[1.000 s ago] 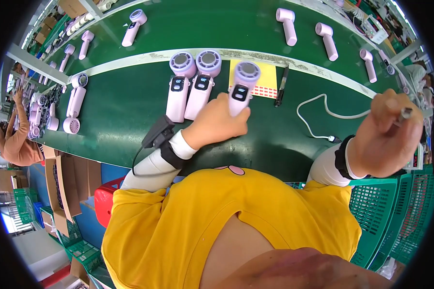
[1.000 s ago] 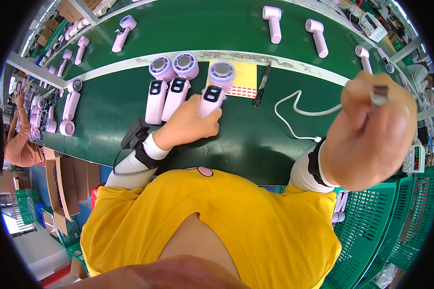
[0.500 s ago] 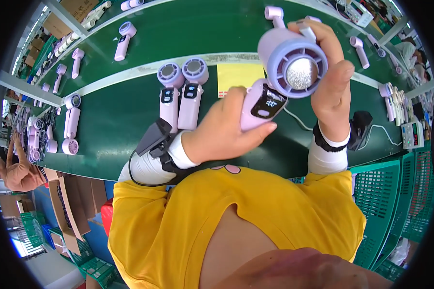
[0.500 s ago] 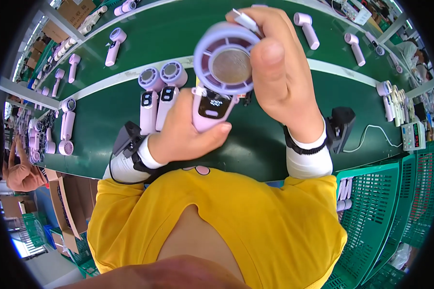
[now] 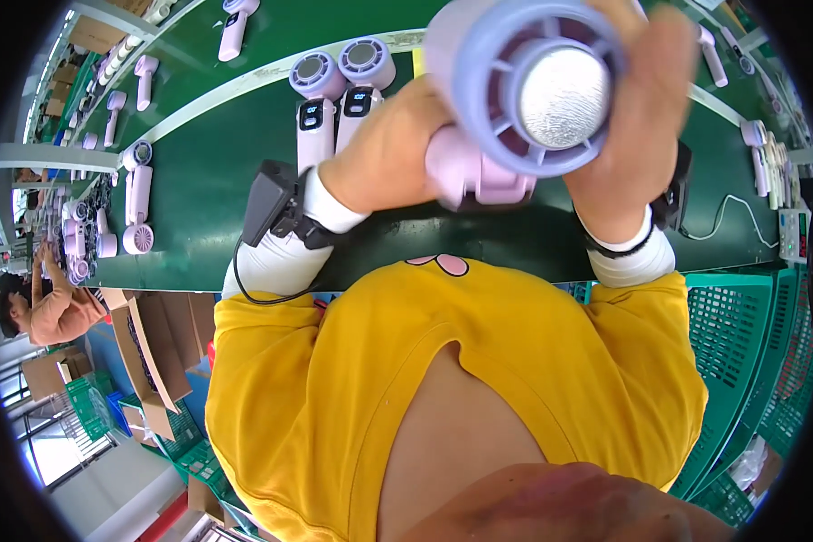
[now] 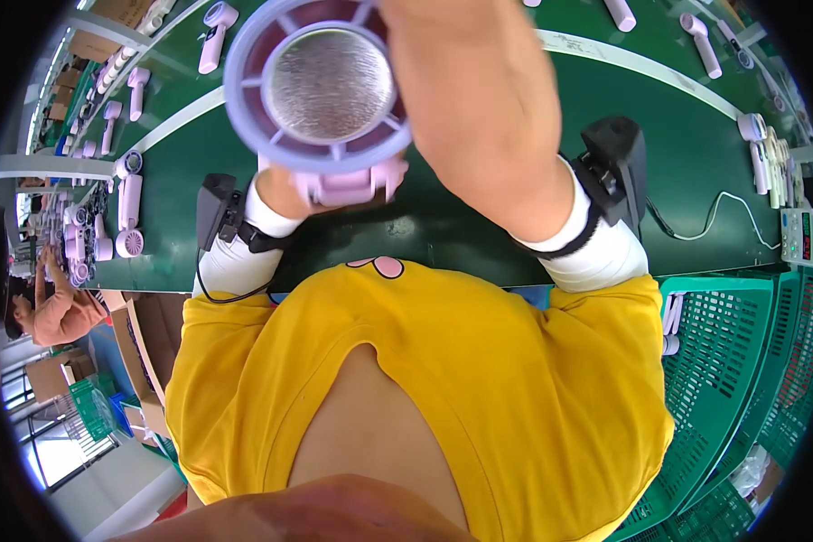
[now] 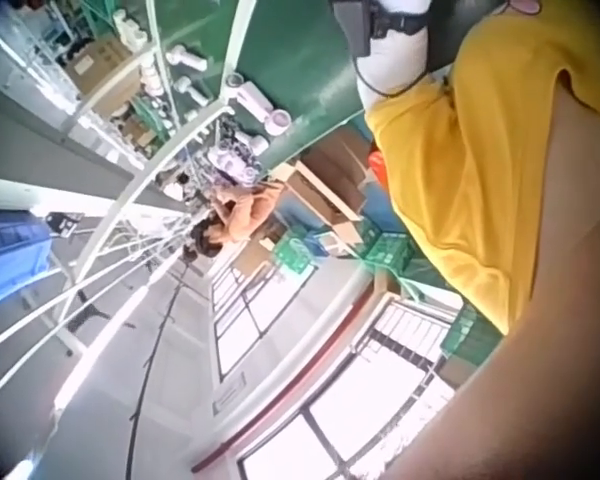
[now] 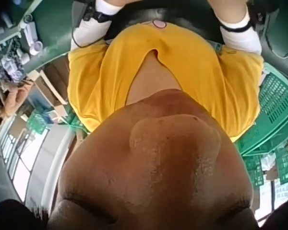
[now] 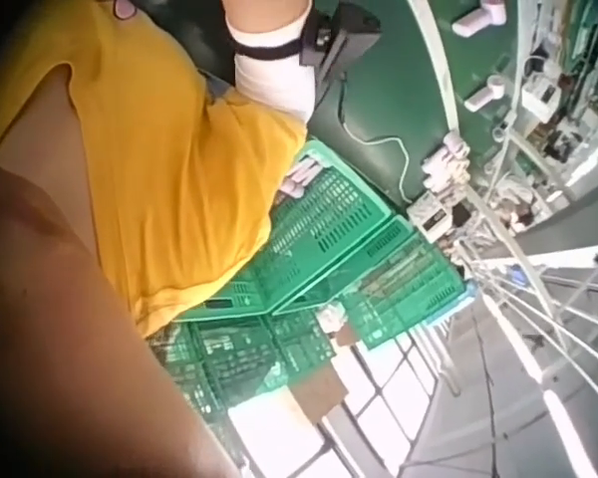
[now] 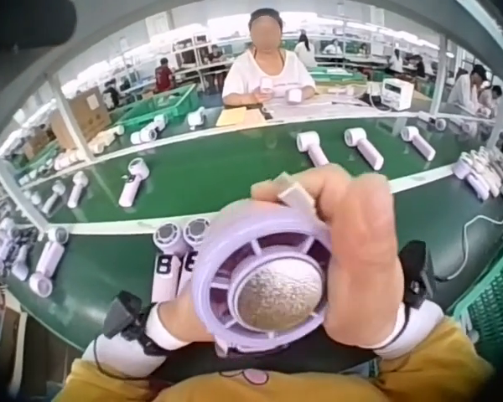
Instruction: The person picks up a handheld fan, presses its button, and plugs a cable into its port. After unplugging the cable, the person presses the button again and places the fan onto the conveyor belt, repeating this for several units.
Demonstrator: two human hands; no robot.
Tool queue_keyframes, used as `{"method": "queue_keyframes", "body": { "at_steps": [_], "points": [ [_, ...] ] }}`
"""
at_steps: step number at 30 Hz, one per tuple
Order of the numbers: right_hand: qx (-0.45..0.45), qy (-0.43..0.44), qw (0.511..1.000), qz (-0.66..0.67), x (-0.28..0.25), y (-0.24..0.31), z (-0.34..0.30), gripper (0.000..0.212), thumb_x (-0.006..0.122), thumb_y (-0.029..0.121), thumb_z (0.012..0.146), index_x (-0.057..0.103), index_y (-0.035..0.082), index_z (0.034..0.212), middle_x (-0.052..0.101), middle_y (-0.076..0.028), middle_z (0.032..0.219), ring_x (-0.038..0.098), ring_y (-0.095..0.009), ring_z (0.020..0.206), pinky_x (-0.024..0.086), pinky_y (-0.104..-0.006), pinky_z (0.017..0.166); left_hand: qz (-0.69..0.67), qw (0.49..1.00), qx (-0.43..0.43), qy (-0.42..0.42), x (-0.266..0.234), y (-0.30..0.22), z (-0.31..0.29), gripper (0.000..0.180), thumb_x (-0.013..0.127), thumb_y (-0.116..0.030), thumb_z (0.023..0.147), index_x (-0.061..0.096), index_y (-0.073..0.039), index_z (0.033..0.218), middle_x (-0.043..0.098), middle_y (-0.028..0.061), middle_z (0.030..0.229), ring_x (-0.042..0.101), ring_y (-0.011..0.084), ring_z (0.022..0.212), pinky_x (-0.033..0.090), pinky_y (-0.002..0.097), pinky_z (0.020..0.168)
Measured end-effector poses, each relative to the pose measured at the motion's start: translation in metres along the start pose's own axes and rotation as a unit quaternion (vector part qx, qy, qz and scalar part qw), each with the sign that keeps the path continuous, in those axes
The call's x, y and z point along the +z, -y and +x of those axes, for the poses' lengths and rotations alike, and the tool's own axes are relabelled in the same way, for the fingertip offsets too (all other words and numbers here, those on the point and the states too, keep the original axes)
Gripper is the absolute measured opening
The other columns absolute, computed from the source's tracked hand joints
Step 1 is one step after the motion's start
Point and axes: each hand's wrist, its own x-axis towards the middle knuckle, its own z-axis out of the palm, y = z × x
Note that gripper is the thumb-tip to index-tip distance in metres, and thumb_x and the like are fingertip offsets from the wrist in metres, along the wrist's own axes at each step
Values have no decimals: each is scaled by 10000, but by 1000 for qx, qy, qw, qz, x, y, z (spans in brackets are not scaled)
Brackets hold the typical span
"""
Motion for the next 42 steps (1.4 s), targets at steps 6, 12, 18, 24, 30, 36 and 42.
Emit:
{"method": "queue_keyframes", "body": {
  "at_steps": [6,12,18,24,30,36,42],
  "points": [
    [-222,-158,962,23,10,11,-2,528,293,448,912,516,-29,956,564,-93,891,542,-136,811,444,-262,743,-278,936,-209,44,-22,-45,18,564,648,-147,692,388,30,1161,531,169,964,573,222,791,462,314,656],
    [-335,-9,939,-78,-16,-7,6,522,384,422,885,426,-55,1092,468,-115,953,476,-142,783,383,-236,707,-658,741,-125,-44,-80,-72,23,546,591,-323,767,359,33,1112,502,153,921,536,183,689,415,275,570],
    [-331,9,927,-177,-13,1,-1,368,443,304,884,466,-43,1006,487,-99,791,486,-157,667,395,-243,594,-204,884,189,-377,-63,-120,11,510,552,-297,807,302,7,1132,458,130,926,523,200,650,404,281,571],
    [-355,-5,884,-304,-8,9,-1,227,506,196,844,499,-17,924,497,-122,775,494,-222,632,398,-276,561,-82,835,276,-469,-42,-137,11,494,629,-284,780,323,-23,1068,499,105,805,524,199,627,437,284,512],
    [-394,15,824,-407,-8,1,6,139,552,100,785,507,-2,867,494,-130,731,489,-291,617,394,-323,516,-308,822,190,-439,-49,-133,15,466,582,-217,799,307,-5,1109,448,128,978,525,209,669,452,282,557],
    [-282,108,879,-368,-10,13,-2,135,453,103,868,507,-18,843,511,-122,733,471,-215,607,381,-282,559,-444,830,-148,-302,-62,-109,19,428,417,-236,856,296,53,1147,467,197,967,553,251,695,466,280,579],
    [-185,166,946,-207,-15,22,-2,240,420,175,898,518,-15,788,518,-86,679,467,-170,573,372,-260,527,-536,794,-271,-96,-58,-81,45,436,316,-69,805,253,-5,1232,523,178,918,564,226,589,483,316,501]
  ]
}}
